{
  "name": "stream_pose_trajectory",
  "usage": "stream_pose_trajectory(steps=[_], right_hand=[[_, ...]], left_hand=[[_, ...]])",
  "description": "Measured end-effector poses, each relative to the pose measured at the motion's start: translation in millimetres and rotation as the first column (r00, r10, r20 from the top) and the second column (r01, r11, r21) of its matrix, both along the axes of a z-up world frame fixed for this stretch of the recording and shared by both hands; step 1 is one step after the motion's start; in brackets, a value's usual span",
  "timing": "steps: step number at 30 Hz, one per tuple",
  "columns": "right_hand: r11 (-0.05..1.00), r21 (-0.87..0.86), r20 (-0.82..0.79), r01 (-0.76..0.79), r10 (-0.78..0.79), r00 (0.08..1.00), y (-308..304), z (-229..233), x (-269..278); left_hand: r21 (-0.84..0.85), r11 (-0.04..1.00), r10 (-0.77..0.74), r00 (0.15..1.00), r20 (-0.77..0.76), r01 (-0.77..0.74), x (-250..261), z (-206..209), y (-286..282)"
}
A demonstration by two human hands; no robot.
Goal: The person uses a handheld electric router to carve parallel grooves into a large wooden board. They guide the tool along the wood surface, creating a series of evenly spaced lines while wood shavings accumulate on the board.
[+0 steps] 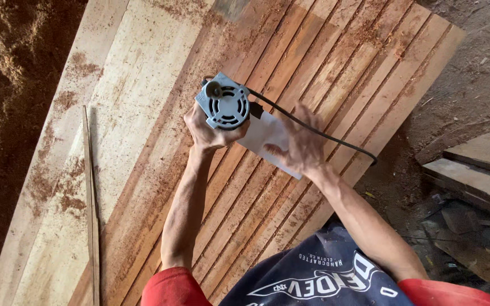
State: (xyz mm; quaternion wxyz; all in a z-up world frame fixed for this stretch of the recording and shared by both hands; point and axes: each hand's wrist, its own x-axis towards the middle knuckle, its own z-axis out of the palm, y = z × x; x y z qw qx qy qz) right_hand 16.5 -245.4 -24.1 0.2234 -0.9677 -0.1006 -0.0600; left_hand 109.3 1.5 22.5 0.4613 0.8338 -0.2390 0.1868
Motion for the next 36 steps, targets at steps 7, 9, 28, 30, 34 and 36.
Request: stream_pose_trajectory(steps=[7, 9, 28, 30, 34, 36], right_hand=[[0.994, -0.072, -0.123, -0.076, 0.067, 0.99, 1.4, 6.1, 7.9], [0.999, -0.006, -0.085, -0.05, 0.049, 0.995, -3.2, -3.8, 18.6], [1.0, -0.013, -0.044, 0.015, -0.015, 0.999, -13.1, -47.4, 44.8], [1.0, -0.001, -0.023, 0.009, -0.009, 1.0, -12.4, -50.4, 43.7], [1.0, 0.008, -0.008, 0.005, -0.005, 1.0, -11.5, -59.4, 43.8], [1.0, 0.015, 0.02, 0.002, -0.002, 1.0, -11.0, -61.9, 43.5]], left_hand=[[-0.119, 0.993, 0.008, 0.991, -0.134, -0.024, 17.0, -44.1, -6.2], [-0.618, 0.767, -0.236, 0.821, -0.519, -0.17, 22.2, -44.4, -23.7], [-0.215, 0.972, 0.009, 0.933, -0.359, -0.092, 57.2, -64.0, -30.1], [-0.329, 0.943, -0.079, 0.917, -0.39, -0.059, 57.8, -63.9, -31.0], [-0.255, 0.965, -0.051, 0.903, -0.427, -0.066, 58.3, -61.6, -27.4], [-0.342, 0.936, -0.093, 0.88, -0.465, -0.082, 58.6, -63.1, -29.0]])
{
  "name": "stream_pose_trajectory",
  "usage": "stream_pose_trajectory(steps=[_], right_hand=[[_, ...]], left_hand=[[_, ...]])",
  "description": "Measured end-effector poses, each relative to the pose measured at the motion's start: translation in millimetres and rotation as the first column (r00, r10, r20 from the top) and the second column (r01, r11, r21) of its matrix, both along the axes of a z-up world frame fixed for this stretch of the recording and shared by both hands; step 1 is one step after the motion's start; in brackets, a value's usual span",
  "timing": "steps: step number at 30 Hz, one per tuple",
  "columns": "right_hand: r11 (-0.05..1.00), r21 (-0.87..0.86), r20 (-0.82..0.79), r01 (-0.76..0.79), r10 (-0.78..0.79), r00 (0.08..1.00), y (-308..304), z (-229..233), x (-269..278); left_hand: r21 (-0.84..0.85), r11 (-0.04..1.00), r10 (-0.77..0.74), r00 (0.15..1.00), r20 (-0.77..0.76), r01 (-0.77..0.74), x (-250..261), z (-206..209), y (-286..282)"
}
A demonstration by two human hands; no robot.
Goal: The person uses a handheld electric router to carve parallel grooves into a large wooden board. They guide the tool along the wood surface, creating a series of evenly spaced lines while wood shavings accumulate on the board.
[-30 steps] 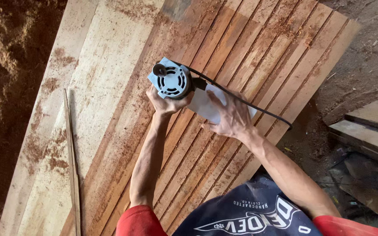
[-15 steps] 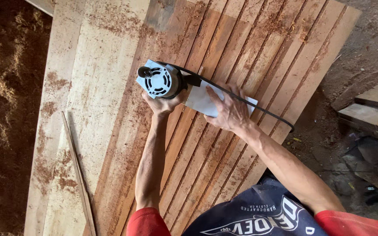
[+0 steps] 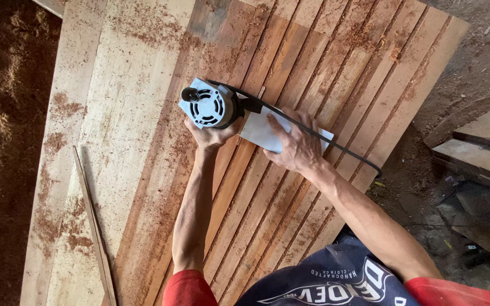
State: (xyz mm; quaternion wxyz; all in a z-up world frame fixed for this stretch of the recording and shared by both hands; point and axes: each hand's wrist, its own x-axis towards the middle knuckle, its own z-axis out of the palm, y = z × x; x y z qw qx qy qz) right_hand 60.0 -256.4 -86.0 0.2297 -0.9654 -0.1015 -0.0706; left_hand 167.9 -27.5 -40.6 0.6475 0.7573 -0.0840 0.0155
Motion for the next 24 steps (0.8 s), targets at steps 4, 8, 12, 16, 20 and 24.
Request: stream_pose_trajectory(steps=[4, 8, 12, 16, 20, 24], right_hand=[[1.0, 0.002, -0.001, 0.011, -0.011, 1.0, 2.4, 0.3, -0.2], [0.998, -0.055, -0.042, 0.035, -0.038, 0.998, 5.1, 5.9, -0.2], [0.998, -0.052, -0.045, 0.035, -0.037, 0.998, 5.2, 10.2, 0.7], [0.999, -0.029, -0.038, 0.019, -0.021, 0.999, 2.9, 12.7, 3.0], [0.998, -0.053, -0.069, 0.03, -0.034, 0.997, 3.3, 14.5, 3.2], [0.998, -0.062, -0.067, 0.026, -0.03, 0.997, 1.9, 11.9, 6.6]], left_hand=[[-0.025, 1.0, 0.013, 1.0, 0.016, -0.013, -0.5, -5.3, 3.2], [-0.08, 0.997, -0.002, 1.0, 0.001, 0.002, 0.2, -9.0, 4.2], [-0.059, 0.998, -0.021, 1.0, 0.008, 0.021, 2.3, -4.5, 3.7], [-0.032, 0.999, -0.036, 0.999, 0.023, 0.036, 6.0, 3.3, 0.7], [0.046, 0.998, -0.046, 0.997, 0.065, 0.043, 6.8, 8.6, -2.1], [0.198, 0.98, -0.054, 0.986, 0.16, 0.022, 10.2, 8.0, -0.8]])
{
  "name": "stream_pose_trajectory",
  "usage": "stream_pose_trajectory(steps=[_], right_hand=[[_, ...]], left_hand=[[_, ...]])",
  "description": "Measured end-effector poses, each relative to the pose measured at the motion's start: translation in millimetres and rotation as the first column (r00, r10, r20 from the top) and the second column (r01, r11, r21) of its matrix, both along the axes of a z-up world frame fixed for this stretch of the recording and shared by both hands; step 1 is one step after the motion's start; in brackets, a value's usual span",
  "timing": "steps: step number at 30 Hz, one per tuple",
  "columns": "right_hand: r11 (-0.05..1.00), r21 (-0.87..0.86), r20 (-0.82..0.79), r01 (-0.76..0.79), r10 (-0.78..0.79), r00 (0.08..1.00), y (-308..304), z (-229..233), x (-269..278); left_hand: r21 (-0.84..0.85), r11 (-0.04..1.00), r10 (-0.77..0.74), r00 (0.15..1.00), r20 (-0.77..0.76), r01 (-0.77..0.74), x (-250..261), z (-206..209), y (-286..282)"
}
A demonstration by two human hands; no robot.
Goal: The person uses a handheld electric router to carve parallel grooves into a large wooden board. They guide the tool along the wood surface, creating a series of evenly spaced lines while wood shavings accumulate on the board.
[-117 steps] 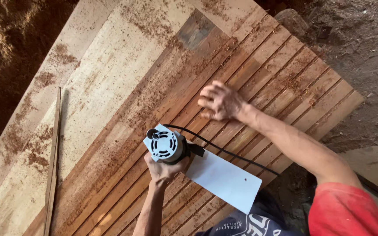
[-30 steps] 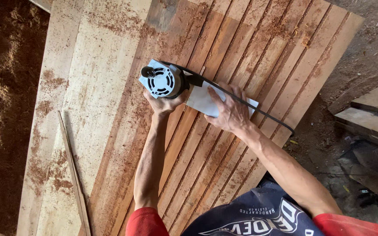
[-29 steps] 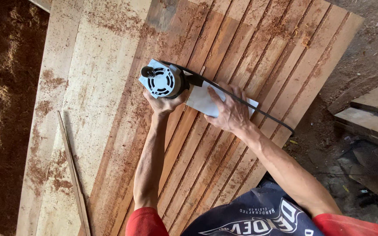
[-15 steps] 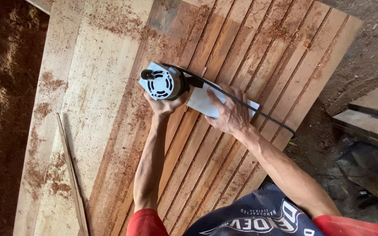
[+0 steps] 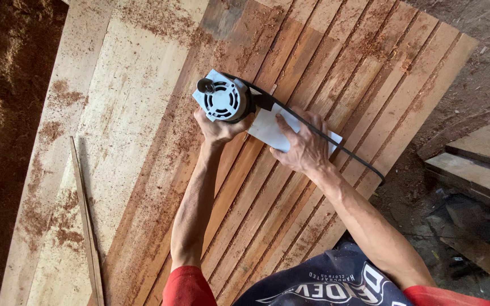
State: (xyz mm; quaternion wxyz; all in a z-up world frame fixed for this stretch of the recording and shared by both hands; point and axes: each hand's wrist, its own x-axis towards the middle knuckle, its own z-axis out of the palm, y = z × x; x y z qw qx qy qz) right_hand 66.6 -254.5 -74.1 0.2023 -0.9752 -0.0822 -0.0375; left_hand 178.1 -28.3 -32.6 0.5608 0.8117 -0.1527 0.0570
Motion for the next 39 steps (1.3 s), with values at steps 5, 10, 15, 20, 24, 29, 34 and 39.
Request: stream_pose_trajectory(steps=[5, 10, 15, 20, 24, 29, 34, 39], right_hand=[[0.998, 0.065, 0.005, -0.016, 0.015, 1.0, -3.8, -6.2, 5.1], [1.0, -0.009, -0.061, 0.018, -0.019, 0.998, -4.9, -0.4, 7.6], [0.999, -0.047, 0.014, 0.014, -0.013, 1.0, -1.1, 6.7, 7.3], [0.998, -0.061, 0.089, 0.018, -0.013, 0.996, 0.9, 1.4, 7.6], [0.996, -0.089, 0.103, 0.022, -0.013, 0.995, 1.2, -2.9, 9.3], [0.995, -0.098, 0.065, -0.011, 0.017, 0.998, -4.3, 0.3, 8.8], [0.995, -0.096, 0.087, -0.016, 0.025, 0.996, -4.6, 2.5, 12.6], [0.996, -0.091, 0.06, 0.003, 0.002, 0.998, -3.0, 3.1, 11.6]], left_hand=[[0.122, 0.992, 0.003, 0.995, 0.105, -0.016, 7.5, -5.7, -1.8], [0.032, 0.999, 0.005, 0.992, 0.13, -0.009, 9.7, -3.9, -3.9], [-0.069, 0.998, 0.006, 0.999, 0.052, -0.002, 9.8, -5.2, -6.2], [-0.049, 0.999, 0.014, 0.998, 0.056, -0.011, 12.1, -6.8, -5.8], [-0.056, 0.998, 0.002, 0.997, 0.075, 0.002, 13.4, -8.7, -6.3], [-0.006, 0.999, 0.036, 0.991, 0.126, -0.036, 9.7, -14.4, -5.4], [0.033, 0.999, -0.003, 0.986, 0.169, -0.002, 12.9, -30.4, -3.2], [0.015, 1.0, 0.001, 0.986, 0.168, -0.004, 10.2, -31.1, -2.0]])
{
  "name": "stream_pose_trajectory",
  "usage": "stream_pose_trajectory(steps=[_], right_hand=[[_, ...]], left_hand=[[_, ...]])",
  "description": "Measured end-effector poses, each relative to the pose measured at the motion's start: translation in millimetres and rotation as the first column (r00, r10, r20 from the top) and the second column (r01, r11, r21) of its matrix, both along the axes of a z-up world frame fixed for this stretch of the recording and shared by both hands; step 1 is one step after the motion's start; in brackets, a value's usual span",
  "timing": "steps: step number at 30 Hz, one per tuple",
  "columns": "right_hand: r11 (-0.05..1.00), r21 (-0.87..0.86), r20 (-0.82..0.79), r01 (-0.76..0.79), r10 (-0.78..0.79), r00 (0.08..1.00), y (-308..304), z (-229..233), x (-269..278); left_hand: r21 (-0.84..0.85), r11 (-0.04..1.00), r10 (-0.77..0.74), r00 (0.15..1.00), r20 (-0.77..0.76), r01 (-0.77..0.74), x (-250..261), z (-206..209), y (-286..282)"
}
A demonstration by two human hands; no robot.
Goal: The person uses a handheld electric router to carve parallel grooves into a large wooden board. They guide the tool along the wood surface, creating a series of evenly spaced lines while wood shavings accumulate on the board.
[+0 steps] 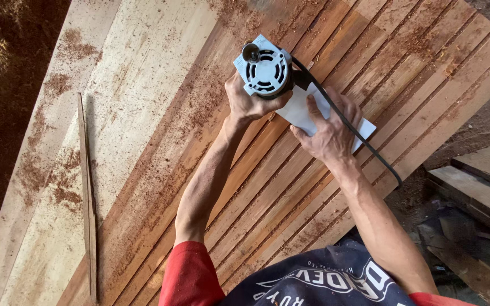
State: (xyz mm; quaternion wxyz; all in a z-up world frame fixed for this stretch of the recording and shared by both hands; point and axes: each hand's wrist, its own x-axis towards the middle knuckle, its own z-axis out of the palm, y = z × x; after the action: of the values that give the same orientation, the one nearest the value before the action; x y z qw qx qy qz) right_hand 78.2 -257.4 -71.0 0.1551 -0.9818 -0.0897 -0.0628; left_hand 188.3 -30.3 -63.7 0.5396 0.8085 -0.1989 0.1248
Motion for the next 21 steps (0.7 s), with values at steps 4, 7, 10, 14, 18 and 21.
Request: stream_pose_trajectory(steps=[4, 7, 10, 14, 18, 21], right_hand=[[1.0, 0.019, -0.009, 0.002, -0.002, 1.0, 0.9, 2.0, 0.1], [1.0, 0.008, -0.014, 0.01, -0.01, 1.0, 3.0, 3.8, -0.2], [1.0, 0.012, 0.008, 0.004, -0.004, 1.0, 2.8, 4.0, -1.1], [1.0, 0.008, 0.032, 0.013, -0.013, 0.999, 7.0, 3.1, 0.3], [0.996, -0.076, 0.072, 0.041, -0.035, 0.997, 24.2, 4.6, 9.7], [0.994, -0.103, 0.043, 0.034, -0.03, 0.999, 26.3, 9.3, 16.8]], left_hand=[[-0.011, 1.0, 0.0, 1.0, 0.0, 0.0, -0.6, 2.8, -0.4], [0.0, 1.0, 0.015, 0.999, -0.046, -0.015, -2.9, 4.1, 0.6], [-0.05, 0.998, 0.022, 0.999, -0.041, -0.024, -1.6, 3.9, -0.8], [-0.053, 0.997, 0.059, 0.997, -0.051, -0.061, -4.1, 7.7, -4.8], [-0.03, 0.997, 0.074, 0.996, -0.041, -0.075, -1.2, 14.1, -8.1], [-0.005, 0.996, 0.089, 0.995, -0.052, -0.089, 1.3, 15.4, -10.5]])
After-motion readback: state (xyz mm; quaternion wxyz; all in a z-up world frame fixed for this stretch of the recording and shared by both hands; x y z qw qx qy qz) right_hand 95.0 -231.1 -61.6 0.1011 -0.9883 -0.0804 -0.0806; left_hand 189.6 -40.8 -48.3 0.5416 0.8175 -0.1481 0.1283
